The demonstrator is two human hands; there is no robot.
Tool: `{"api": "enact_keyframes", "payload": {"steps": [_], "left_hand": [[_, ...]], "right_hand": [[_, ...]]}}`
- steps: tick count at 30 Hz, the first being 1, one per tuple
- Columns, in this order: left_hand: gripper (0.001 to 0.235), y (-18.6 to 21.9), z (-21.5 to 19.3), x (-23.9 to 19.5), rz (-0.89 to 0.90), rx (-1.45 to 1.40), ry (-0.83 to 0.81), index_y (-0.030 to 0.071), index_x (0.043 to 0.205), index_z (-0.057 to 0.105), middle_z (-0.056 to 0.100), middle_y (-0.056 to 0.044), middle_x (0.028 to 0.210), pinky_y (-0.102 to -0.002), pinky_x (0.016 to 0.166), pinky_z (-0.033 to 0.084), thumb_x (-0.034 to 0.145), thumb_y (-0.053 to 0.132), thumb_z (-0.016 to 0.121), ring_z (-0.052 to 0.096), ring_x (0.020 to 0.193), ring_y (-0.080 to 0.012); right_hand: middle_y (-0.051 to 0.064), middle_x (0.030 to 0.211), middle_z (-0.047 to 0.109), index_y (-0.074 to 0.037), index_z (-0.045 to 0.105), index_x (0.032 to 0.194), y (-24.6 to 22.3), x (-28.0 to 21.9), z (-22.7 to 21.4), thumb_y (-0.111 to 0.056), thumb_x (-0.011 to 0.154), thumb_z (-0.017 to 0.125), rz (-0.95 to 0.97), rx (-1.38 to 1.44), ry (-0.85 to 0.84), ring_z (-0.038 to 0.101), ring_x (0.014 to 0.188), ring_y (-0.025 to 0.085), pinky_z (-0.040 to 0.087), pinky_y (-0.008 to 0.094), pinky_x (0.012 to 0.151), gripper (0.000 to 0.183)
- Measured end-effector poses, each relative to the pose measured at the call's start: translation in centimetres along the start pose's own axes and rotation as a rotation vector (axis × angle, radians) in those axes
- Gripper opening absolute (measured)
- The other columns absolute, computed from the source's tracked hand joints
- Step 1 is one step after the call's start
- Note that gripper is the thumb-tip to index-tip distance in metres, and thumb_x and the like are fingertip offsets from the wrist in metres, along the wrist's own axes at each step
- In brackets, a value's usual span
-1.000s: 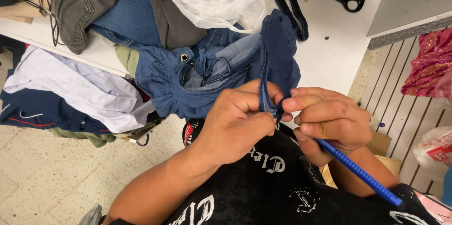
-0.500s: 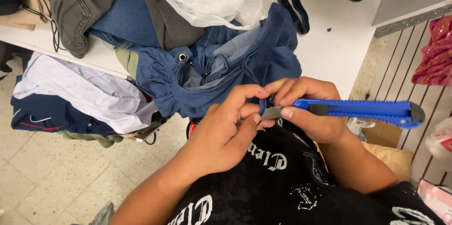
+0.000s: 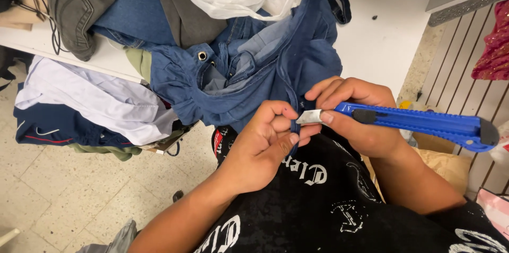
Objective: The person uses a blue utility knife to cut the hem of a pair of blue jeans. They hold the fabric taut with one hand while carefully slicing the seam with the other. The person repeatedly adjusts the jeans to continue cutting along the edge.
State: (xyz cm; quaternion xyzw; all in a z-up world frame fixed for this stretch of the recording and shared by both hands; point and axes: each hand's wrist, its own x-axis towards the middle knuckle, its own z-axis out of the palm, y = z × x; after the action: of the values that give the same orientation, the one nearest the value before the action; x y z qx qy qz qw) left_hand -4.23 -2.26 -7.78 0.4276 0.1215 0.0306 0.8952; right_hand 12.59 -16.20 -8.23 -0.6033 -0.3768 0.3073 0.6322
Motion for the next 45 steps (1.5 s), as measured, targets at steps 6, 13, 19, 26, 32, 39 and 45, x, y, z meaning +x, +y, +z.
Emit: {"api": "enact_keyframes", "payload": {"steps": [6,13,19,26,32,39,45], "left_hand": [[0.028,-0.3,0.1,0.1,0.020,0.167,0.056,0.006,0.130,0.056,0.066,-0.012,0.124,-0.031,0.105,0.055,0.104,-0.004,0.052,0.067,0.111,-0.0195],[0.040,-0.1,0.3,0.0,0.001,0.121,0.071,0.008,0.141,0.046,0.071,-0.017,0.121,-0.031,0.113,0.048,0.103,-0.006,0.052,0.069,0.121,-0.0216],[0.039,-0.5,0.3,0.3,-0.004,0.062,0.072,0.007,0.139,0.047,0.068,-0.019,0.130,-0.032,0.114,0.048,0.103,-0.009,0.050,0.066,0.129,-0.0285],[0.030,-0.4,0.3,0.2,-0.022,0.311,0.092,0.008,0.133,0.057,0.070,-0.011,0.131,-0.027,0.110,0.049,0.103,0.001,0.055,0.068,0.126,-0.0205],[0.036,0.2,0.4,0.2,-0.044,0.327,0.102,0.009,0.138,0.051,0.075,-0.012,0.122,-0.030,0.111,0.051,0.103,0.001,0.051,0.071,0.123,-0.0227],[0.028,1.4,0.3,0.2,0.124,0.759,0.127,0.012,0.123,0.069,0.076,-0.008,0.123,-0.029,0.104,0.056,0.102,0.002,0.055,0.075,0.114,-0.0214],[0.014,0.5,0.2,0.1,0.213,0.705,0.317,0.013,0.094,0.081,0.078,-0.005,0.083,-0.034,0.075,0.062,0.089,0.002,0.074,0.078,0.083,-0.0219]], "right_hand": [[0.013,0.092,0.070,-0.006,0.063,0.097,-0.2,-0.6,1.5,-0.007,0.093,0.069,0.008,0.004,0.011,0.071,0.097,0.028,0.059,0.040,0.098,0.007],[0.012,0.088,0.067,-0.005,0.060,0.098,0.9,-1.2,1.0,-0.007,0.096,0.065,0.008,0.138,0.050,0.076,0.099,0.035,0.064,0.043,0.094,0.006],[0.017,0.088,0.067,-0.004,0.058,0.097,0.9,-0.9,1.1,-0.007,0.096,0.065,0.018,0.169,0.039,0.072,0.089,0.034,0.062,0.044,0.092,0.008],[0.016,0.091,0.068,-0.003,0.061,0.099,1.8,-1.1,1.1,-0.005,0.094,0.068,0.021,0.127,0.026,0.071,0.090,0.032,0.062,0.042,0.092,0.009],[0.013,0.094,0.069,-0.006,0.063,0.100,2.6,-1.9,1.2,-0.009,0.094,0.070,0.033,0.146,0.054,0.071,0.093,0.029,0.060,0.041,0.094,0.009],[0.017,0.092,0.068,-0.004,0.061,0.100,2.9,-1.7,1.3,-0.007,0.094,0.069,0.014,0.168,0.003,0.070,0.089,0.032,0.060,0.042,0.091,0.010],[0.023,0.078,0.066,0.008,0.063,0.088,3.8,-1.1,1.8,0.005,0.085,0.072,-0.074,0.303,0.025,0.071,0.080,0.036,0.057,0.041,0.070,0.010]]}}
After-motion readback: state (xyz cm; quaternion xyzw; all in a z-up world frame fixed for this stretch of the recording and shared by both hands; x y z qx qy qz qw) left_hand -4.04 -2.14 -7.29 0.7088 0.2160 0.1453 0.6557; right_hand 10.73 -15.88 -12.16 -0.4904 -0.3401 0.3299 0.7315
